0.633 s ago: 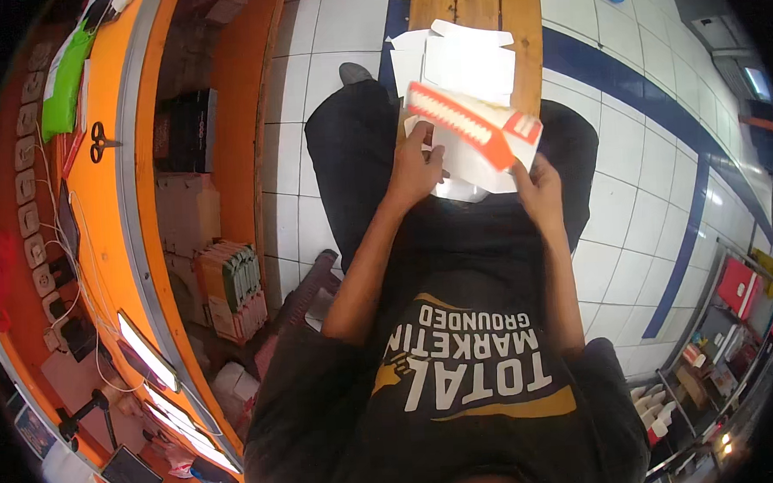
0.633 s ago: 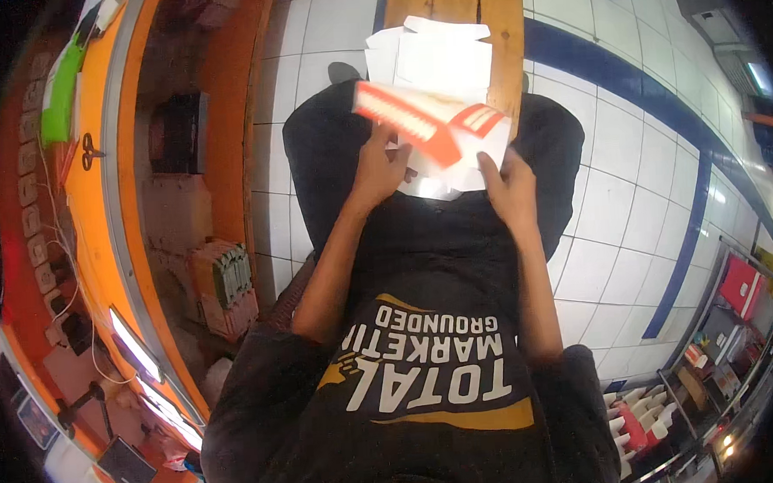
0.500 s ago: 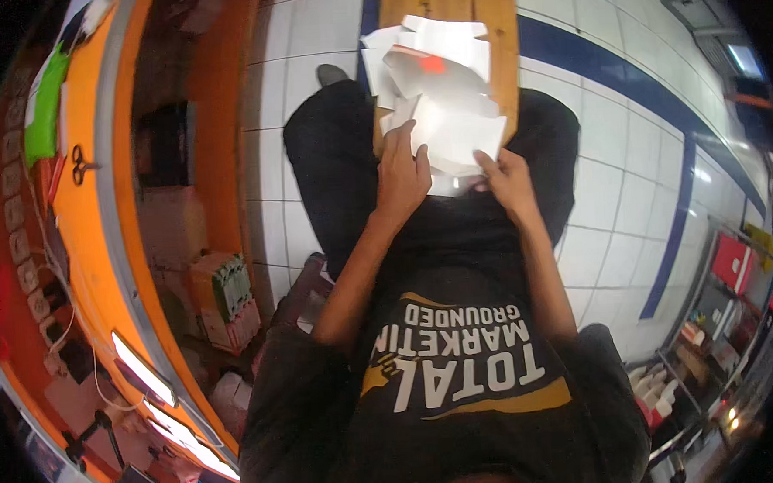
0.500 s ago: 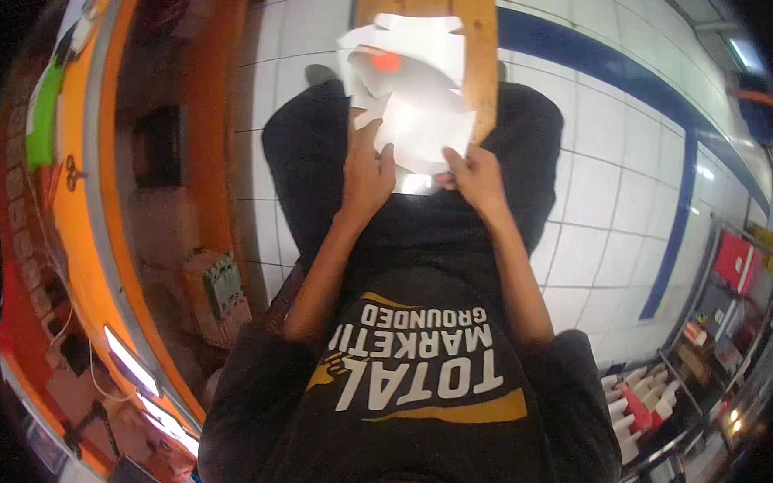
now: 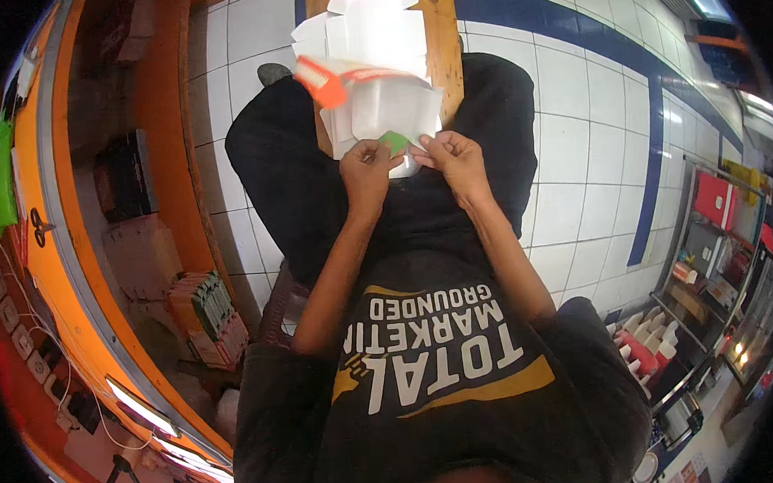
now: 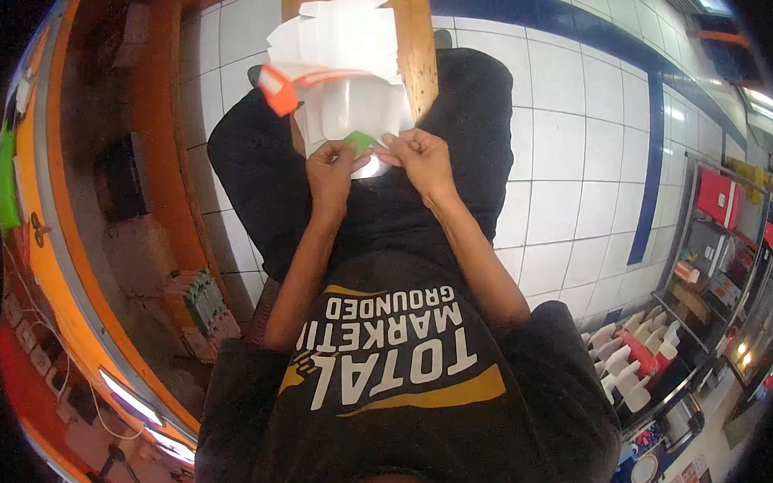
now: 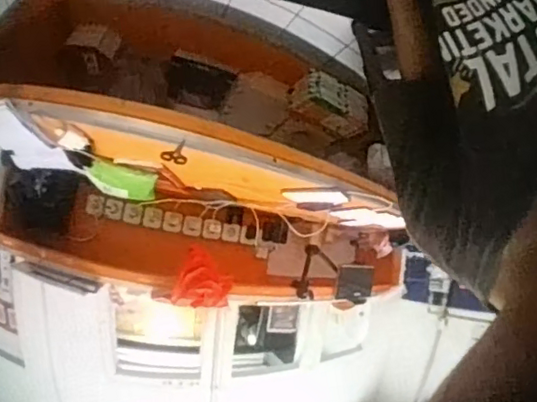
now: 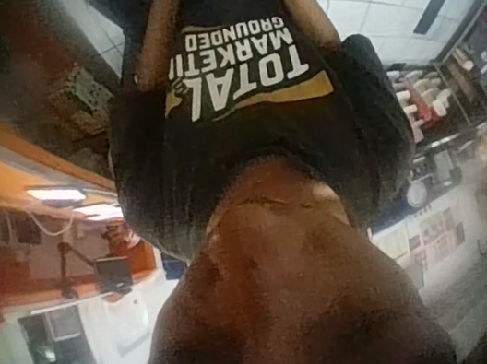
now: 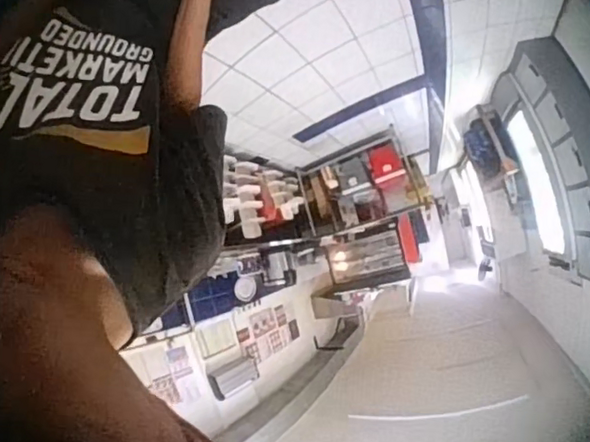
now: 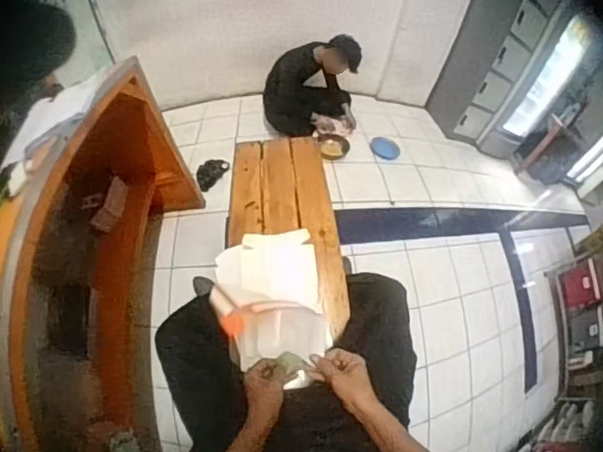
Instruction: Folding and stacking cardboard food packaging boxes in a commercial kitchen environment.
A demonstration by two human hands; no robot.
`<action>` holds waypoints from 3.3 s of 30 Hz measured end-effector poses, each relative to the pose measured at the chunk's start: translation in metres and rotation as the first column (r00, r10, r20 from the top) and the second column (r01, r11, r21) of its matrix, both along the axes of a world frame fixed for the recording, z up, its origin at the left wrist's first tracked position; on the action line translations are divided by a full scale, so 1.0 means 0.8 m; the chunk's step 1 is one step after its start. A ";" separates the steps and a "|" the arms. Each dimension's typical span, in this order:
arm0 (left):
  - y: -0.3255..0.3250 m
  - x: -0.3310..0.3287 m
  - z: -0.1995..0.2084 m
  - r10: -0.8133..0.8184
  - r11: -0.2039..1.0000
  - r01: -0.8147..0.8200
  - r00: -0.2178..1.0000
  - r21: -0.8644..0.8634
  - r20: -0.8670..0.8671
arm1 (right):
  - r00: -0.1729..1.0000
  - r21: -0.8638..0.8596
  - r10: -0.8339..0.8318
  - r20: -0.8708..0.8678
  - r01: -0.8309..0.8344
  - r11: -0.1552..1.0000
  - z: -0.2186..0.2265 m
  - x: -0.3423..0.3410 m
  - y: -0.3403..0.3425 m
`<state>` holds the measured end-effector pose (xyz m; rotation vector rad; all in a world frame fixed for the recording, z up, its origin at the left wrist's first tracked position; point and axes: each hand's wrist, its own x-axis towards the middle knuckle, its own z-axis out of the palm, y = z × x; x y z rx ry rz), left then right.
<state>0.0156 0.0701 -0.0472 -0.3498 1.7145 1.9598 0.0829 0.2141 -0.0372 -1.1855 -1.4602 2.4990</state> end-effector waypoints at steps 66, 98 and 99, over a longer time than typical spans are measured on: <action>0.048 -0.015 0.023 -0.228 0.959 0.087 0.803 -0.270 -0.550 | 0.992 0.755 0.069 -0.109 0.037 0.655 0.062 -0.038 0.005; 0.060 0.004 0.028 -0.554 0.817 0.255 0.599 -0.517 -0.579 | 0.945 0.998 0.321 -0.060 0.058 0.015 0.096 -0.059 0.017; 0.051 0.007 0.026 -0.553 0.817 0.251 0.597 -0.519 -0.581 | 0.885 0.995 0.461 -0.071 0.092 -0.024 0.093 -0.066 0.019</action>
